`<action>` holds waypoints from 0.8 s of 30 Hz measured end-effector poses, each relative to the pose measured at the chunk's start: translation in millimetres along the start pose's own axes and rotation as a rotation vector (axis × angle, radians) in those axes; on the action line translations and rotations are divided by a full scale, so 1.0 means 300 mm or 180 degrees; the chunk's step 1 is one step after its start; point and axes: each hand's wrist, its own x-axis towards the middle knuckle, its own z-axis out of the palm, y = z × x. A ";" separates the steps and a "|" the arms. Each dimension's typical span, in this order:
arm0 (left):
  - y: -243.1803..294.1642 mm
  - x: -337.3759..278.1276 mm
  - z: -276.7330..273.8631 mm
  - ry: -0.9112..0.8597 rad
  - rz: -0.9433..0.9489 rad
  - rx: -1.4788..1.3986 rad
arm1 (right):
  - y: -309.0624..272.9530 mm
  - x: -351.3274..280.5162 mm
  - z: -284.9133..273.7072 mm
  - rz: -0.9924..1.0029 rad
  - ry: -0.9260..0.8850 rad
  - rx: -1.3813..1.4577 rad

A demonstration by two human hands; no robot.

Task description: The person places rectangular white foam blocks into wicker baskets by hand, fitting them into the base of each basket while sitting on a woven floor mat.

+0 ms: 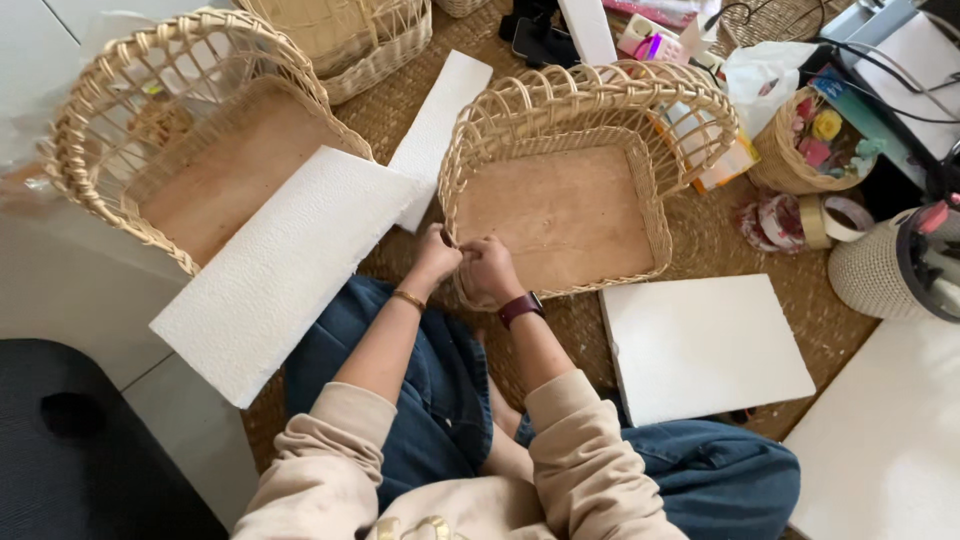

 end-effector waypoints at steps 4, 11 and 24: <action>0.011 -0.017 0.001 -0.0164 -0.0101 0.0143 | 0.017 0.055 -0.004 0.0865 -0.0313 0.0158; 0.021 -0.008 0.039 -0.0220 -0.0121 0.0514 | 0.044 0.005 -0.021 0.0228 -0.0280 0.0373; 0.002 -0.053 0.061 0.0019 0.0509 0.0520 | 0.039 -0.050 -0.048 0.0185 -0.0069 0.0984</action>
